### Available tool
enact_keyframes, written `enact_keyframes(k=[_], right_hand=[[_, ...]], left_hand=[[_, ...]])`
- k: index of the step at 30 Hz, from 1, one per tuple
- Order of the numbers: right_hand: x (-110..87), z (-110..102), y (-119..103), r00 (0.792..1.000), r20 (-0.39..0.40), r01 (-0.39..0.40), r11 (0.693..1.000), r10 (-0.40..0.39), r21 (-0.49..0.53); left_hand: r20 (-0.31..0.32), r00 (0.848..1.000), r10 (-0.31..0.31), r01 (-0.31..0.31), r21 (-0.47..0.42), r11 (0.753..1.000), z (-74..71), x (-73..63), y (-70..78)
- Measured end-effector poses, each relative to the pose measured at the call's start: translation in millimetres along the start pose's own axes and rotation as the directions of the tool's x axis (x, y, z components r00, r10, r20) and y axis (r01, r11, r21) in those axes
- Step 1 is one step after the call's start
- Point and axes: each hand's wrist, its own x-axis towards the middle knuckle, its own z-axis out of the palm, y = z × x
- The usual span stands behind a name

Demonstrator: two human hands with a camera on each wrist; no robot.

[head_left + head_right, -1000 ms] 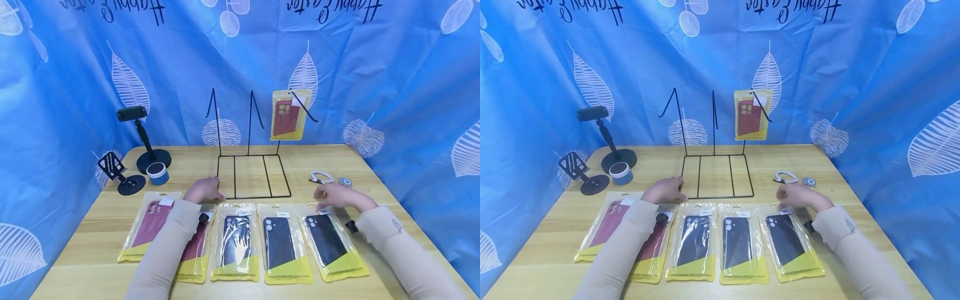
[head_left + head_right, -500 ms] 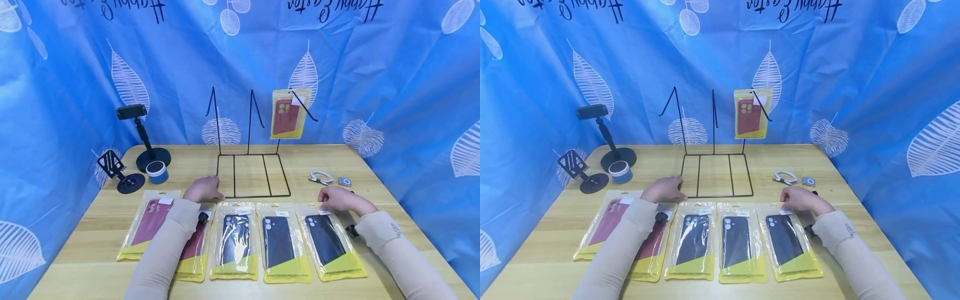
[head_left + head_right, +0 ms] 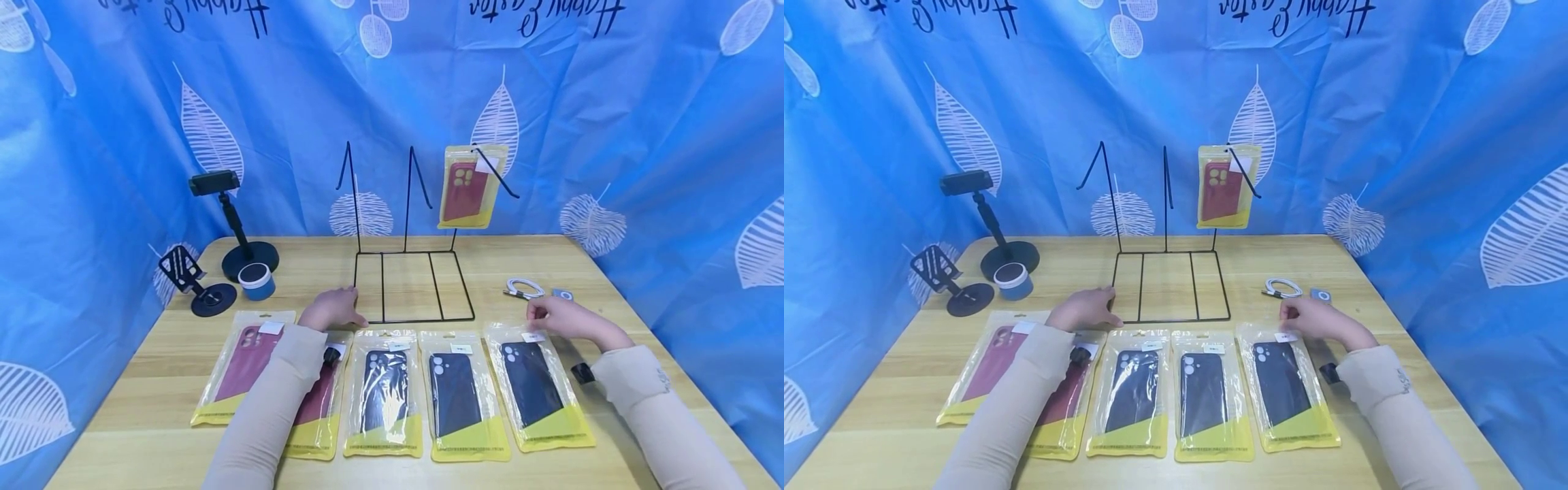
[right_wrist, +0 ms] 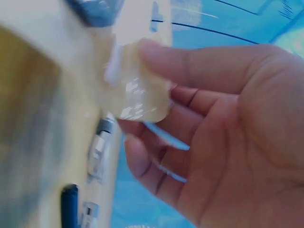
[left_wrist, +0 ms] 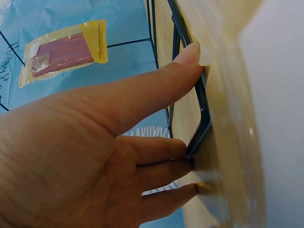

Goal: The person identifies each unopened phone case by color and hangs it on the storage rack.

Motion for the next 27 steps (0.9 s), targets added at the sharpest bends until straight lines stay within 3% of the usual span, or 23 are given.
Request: enact_keyframes(k=[5, 9, 12, 18, 21, 27], right_hand=[[-11.4, -10.6, -6.2, 0.993, -0.108, 0.043, 0.998, -0.039, 0.037], [-18.2, -15.0, -15.5, 0.983, -0.175, 0.07, 0.989, -0.046, 0.132], [-22.5, -18.1, -23.3, 0.965, -0.236, 0.163, 0.968, -0.116, 0.19], [-30.6, -25.7, -37.6, 0.899, -0.342, 0.349, 0.92, -0.274, 0.179], [-32.5, -29.8, -45.5, 0.851, -0.407, 0.414, 0.901, -0.332, 0.132], [-29.3, -47.3, -66.8, 0.771, -0.497, 0.453, 0.891, -0.397, -0.009]], left_hand=[[-0.003, 1.0, -0.002, 0.002, 0.003, 1.0, 0.7, 0.1, -0.1], [-0.004, 1.0, -0.005, 0.005, -0.003, 1.0, 1.1, -0.1, -0.6], [-0.003, 1.0, -0.001, 0.001, 0.0, 1.0, 0.9, 0.0, -0.6], [0.004, 1.0, 0.002, -0.002, 0.012, 1.0, 0.4, 0.7, -0.5], [0.003, 1.0, 0.006, -0.006, 0.02, 1.0, 1.0, 1.4, -1.3], [0.003, 1.0, 0.002, -0.002, 0.012, 1.0, 2.2, 2.9, -3.1]])
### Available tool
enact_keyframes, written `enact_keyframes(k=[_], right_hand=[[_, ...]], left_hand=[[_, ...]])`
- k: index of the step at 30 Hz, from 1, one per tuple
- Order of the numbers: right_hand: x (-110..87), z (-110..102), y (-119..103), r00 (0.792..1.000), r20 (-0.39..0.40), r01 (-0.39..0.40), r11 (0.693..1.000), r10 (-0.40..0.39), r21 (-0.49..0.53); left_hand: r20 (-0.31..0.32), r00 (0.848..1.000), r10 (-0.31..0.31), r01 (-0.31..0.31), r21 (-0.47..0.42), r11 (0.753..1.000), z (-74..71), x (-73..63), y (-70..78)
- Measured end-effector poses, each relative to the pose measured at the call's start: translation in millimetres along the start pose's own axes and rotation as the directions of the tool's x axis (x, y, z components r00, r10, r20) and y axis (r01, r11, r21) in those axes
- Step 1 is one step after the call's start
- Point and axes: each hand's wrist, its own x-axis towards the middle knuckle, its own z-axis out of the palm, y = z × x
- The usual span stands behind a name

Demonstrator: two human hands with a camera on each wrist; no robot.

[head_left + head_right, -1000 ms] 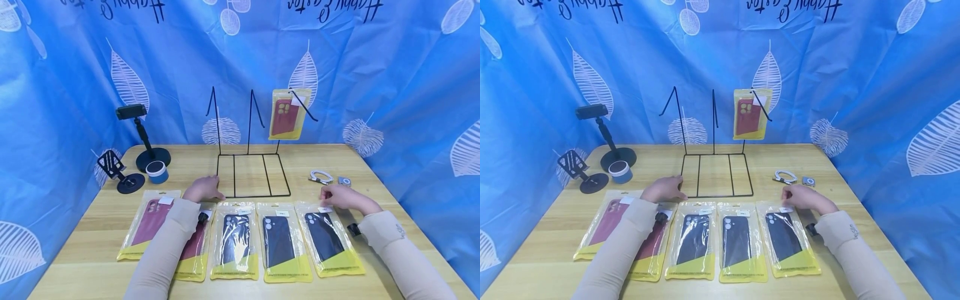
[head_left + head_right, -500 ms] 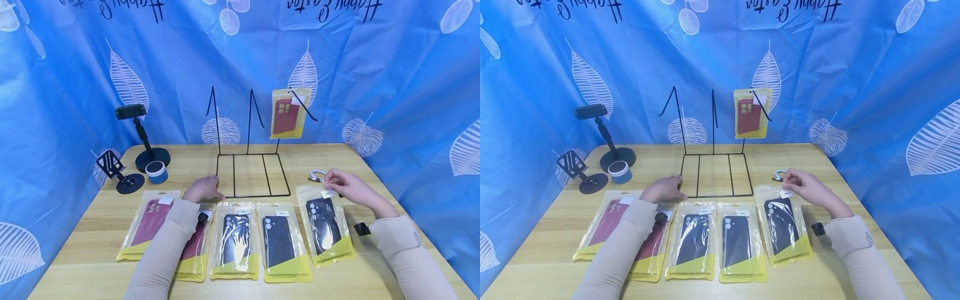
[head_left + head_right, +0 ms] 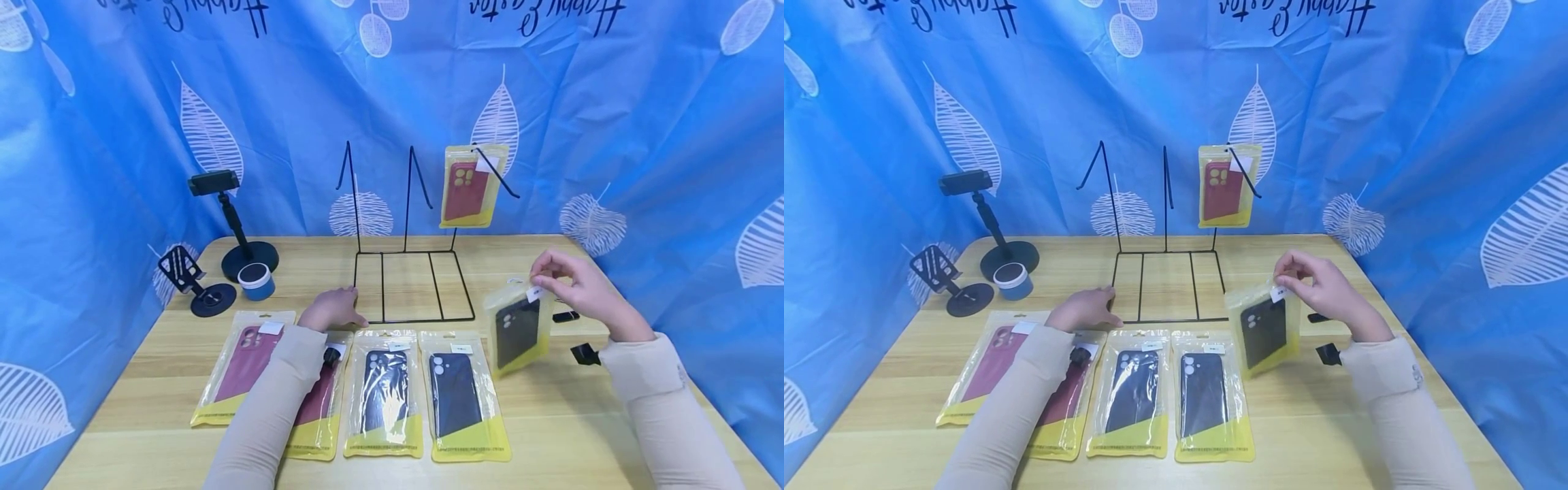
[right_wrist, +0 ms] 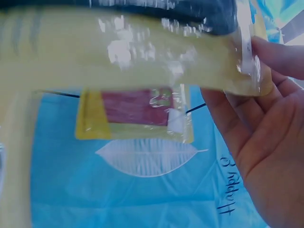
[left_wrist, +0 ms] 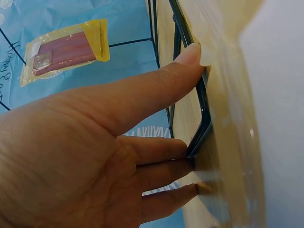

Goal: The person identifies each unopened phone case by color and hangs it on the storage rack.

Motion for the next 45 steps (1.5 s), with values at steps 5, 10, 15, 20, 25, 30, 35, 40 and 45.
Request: enact_keyframes(k=[5, 10, 15, 20, 25, 30, 35, 40, 45], right_hand=[[24.3, -5.0, -8.1, 0.984, -0.157, 0.072, 0.996, -0.08, -0.052], [53.6, -13.0, -13.8, 0.933, -0.341, 0.106, 0.993, -0.116, -0.048], [71.6, -17.6, -15.5, 0.89, -0.446, 0.067, 0.996, -0.089, -0.064], [76.9, -16.0, -13.8, 0.87, -0.493, 0.009, 0.999, -0.023, -0.032], [81.3, -12.4, -9.1, 0.879, -0.476, -0.028, 0.999, 0.013, -0.025], [89.3, -10.6, -2.6, 0.893, -0.446, -0.094, 0.995, 0.066, -0.04], [103.7, -10.9, 4.5, 0.907, -0.395, -0.169, 0.985, 0.147, -0.021], [121.9, -10.8, 14.5, 0.91, -0.383, -0.189, 0.981, 0.157, -0.047], [140.5, -11.9, 24.7, 0.909, -0.359, -0.255, 0.964, 0.212, -0.075]], left_hand=[[-0.007, 1.0, 0.0, 0.0, -0.017, 1.0, 2.2, 0.4, -0.4], [-0.009, 1.0, -0.005, 0.005, -0.021, 1.0, 3.4, 1.0, -0.4], [-0.005, 1.0, -0.003, 0.003, -0.011, 1.0, 3.9, 1.1, 0.2], [-0.004, 1.0, -0.004, 0.004, -0.005, 1.0, 4.0, 1.0, 0.6], [-0.007, 1.0, -0.006, 0.006, -0.006, 1.0, 3.4, 1.0, 0.1], [-0.005, 1.0, -0.01, 0.01, 0.001, 1.0, 2.4, 0.4, -0.4], [-0.006, 1.0, -0.017, 0.017, -0.003, 1.0, 0.6, -0.5, 0.6], [-0.009, 1.0, -0.01, 0.01, -0.005, 1.0, -1.1, -2.4, 1.8], [-0.017, 1.0, -0.011, 0.011, -0.009, 1.0, -2.8, -4.8, 3.6]])
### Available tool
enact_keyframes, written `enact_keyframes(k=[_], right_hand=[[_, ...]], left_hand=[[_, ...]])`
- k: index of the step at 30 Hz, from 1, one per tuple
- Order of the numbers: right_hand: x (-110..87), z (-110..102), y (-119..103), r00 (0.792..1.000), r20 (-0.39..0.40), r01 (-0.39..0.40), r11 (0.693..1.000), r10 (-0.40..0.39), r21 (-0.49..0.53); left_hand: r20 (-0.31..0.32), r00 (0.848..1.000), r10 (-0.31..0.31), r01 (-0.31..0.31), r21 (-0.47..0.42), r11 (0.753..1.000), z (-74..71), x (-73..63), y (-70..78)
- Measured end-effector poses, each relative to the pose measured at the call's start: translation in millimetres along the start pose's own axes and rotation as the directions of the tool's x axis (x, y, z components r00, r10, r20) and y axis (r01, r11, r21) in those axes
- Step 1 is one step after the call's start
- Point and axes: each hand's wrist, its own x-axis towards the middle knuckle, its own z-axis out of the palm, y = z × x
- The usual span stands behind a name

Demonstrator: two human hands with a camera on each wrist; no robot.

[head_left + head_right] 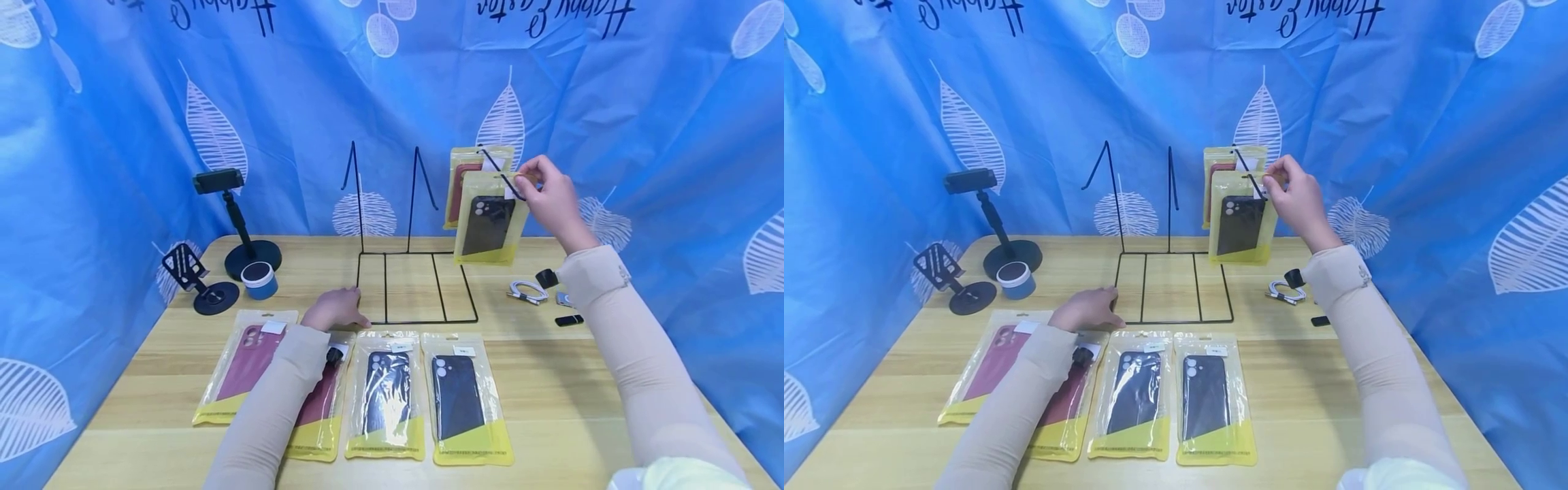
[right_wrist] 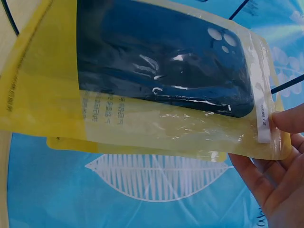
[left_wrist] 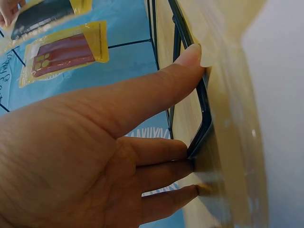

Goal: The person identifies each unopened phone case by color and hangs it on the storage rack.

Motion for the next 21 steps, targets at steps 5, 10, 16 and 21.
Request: enact_keyframes(k=[5, 10, 16, 21], right_hand=[[17.6, 6.7, 3.8, 0.998, 0.021, -0.064, 0.998, 0.064, -0.008], [30.2, 15.2, 8.4, 0.995, 0.013, -0.103, 0.995, 0.103, -0.006], [41.5, 21.8, 14.0, 0.992, -0.04, -0.12, 0.993, 0.12, -0.016], [48.5, 25.2, 11.7, 0.99, -0.033, -0.14, 0.989, 0.138, -0.056]], left_hand=[[0.001, 1.0, -0.007, 0.007, 0.004, 1.0, -1.9, -2.0, 3.1], [0.007, 1.0, -0.009, 0.009, 0.001, 1.0, -2.4, -2.6, 3.7], [0.005, 1.0, -0.008, 0.008, -0.005, 1.0, -1.3, -1.6, 4.0], [0.004, 1.0, -0.009, 0.009, 0.001, 1.0, -2.6, -1.6, 4.1]])
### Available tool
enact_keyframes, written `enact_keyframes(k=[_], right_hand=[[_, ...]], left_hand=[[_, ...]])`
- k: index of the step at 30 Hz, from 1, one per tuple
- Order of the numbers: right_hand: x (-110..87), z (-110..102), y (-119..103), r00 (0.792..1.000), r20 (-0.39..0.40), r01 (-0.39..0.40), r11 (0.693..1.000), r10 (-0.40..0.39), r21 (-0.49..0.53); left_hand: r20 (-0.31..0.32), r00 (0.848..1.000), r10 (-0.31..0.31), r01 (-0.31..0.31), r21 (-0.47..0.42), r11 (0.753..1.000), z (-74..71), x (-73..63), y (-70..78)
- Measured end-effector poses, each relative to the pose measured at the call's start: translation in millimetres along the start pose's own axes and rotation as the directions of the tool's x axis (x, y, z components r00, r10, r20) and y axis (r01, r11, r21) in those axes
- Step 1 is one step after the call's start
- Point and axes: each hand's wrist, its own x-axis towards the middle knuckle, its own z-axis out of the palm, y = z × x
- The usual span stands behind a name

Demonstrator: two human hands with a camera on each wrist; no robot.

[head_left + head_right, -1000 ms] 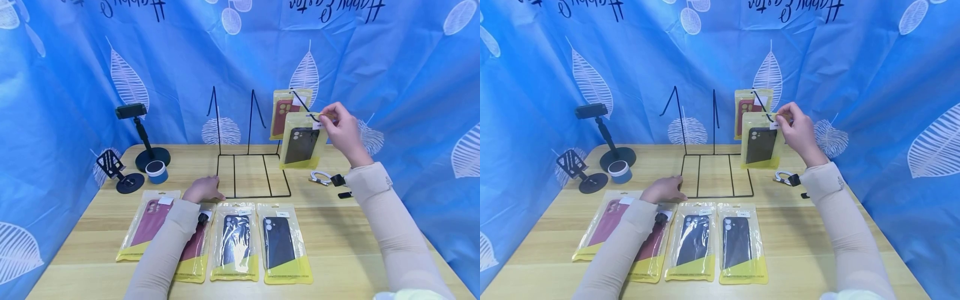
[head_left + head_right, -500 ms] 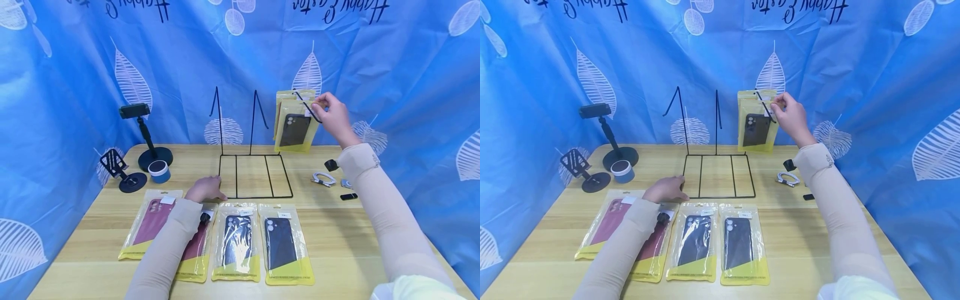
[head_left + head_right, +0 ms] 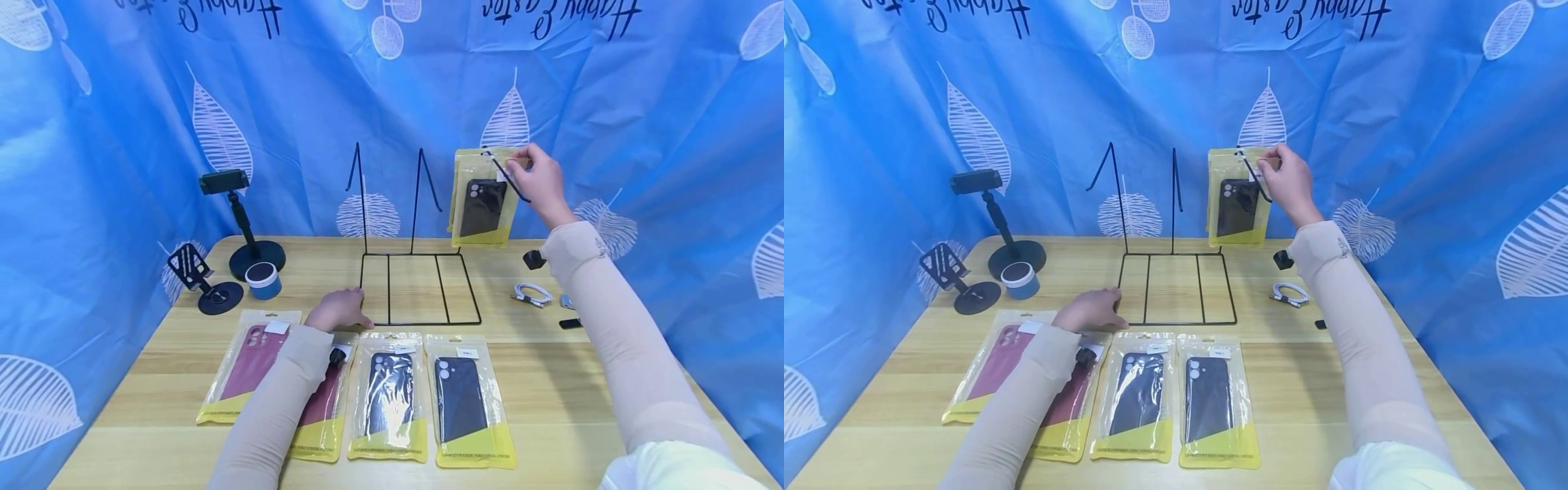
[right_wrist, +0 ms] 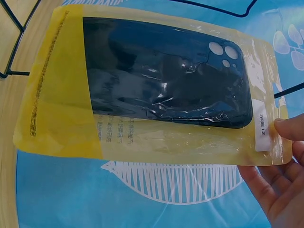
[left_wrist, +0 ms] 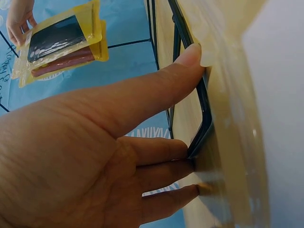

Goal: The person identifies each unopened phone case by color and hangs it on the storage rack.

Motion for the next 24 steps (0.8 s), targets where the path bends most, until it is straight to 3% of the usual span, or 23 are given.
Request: enact_keyframes(k=[16, 24], right_hand=[[5.8, 9.8, 7.5, 0.997, -0.066, 0.043, 0.999, -0.043, -0.004], [-6.3, -2.8, 10.2, 0.995, -0.097, -0.019, 0.996, 0.028, 0.087]], left_hand=[[0.014, 1.0, -0.011, 0.011, 0.014, 1.0, 2.0, 1.3, -0.1], [0.005, 1.0, -0.008, 0.008, 0.019, 1.0, 1.4, 1.2, -0.6]])
